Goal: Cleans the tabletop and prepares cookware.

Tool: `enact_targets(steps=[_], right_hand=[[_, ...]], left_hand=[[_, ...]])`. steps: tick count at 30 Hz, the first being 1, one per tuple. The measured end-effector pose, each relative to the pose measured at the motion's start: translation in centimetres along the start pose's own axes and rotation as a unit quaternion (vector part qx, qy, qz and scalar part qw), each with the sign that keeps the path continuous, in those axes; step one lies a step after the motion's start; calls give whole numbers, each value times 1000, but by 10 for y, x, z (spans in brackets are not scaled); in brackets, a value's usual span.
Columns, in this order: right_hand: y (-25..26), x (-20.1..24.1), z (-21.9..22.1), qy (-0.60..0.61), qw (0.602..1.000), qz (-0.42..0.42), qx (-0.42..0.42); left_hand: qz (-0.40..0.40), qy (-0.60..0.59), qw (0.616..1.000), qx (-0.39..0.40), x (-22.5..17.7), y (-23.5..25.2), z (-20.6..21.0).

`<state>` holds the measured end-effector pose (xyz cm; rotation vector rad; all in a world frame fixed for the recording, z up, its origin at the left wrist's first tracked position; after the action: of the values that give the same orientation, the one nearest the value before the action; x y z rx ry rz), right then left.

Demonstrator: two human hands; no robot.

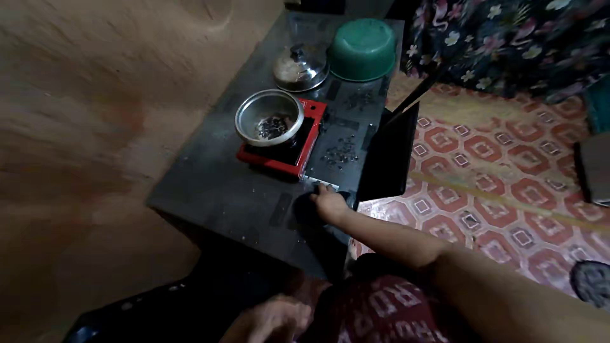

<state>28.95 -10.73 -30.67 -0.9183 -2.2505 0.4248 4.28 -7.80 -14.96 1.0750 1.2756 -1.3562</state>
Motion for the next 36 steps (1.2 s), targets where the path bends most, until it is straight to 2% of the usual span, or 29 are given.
enact_targets(steps=[1,2,4,6,9,12,14,18,20,22,26,30,33,36], right_hand=[[-1,3,19,-2,999,-17,27],[-2,6,31,4,998,-33,56],[-19,13,36,30,990,-94,98],[-52,14,19,60,975,-182,114],[-109,-17,-27,130,949,-242,157],[-160,-102,-74,213,936,-226,168],[-184,-180,-113,258,940,-184,126],[-230,-339,-174,335,940,-49,-53],[-253,-400,-199,365,919,-10,-152],[-268,-446,-215,392,896,11,-210],[-256,-498,-238,426,871,40,-242],[-205,-525,-265,396,885,30,-242],[-161,-550,-296,365,904,35,-222],[-126,-577,-342,334,918,60,-207]], left_hand=[[-49,-32,998,-4,27,18,-4],[-109,-61,991,-44,55,37,-9],[-237,-46,952,-186,107,74,-18],[-299,52,919,-253,141,113,-19],[-344,257,864,-264,170,174,-19],[-338,379,822,-259,190,226,-8],[-326,412,815,-246,188,265,2],[-308,413,828,-222,178,331,17],[-299,404,833,-231,170,367,24],[-315,408,826,-227,165,401,32],[-323,431,819,-199,155,478,47],[-299,444,823,-192,141,559,63],[-267,439,820,-251,135,624,57],[-229,419,808,-345,132,683,18]])
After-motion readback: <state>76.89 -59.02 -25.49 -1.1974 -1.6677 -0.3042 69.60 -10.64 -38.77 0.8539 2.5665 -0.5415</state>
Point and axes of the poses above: each hand's wrist, its own y-axis towards the middle knuckle, its own z-axis out of the palm, x = y × z, the point moved 9 cm from there along y, towards the middle knuckle
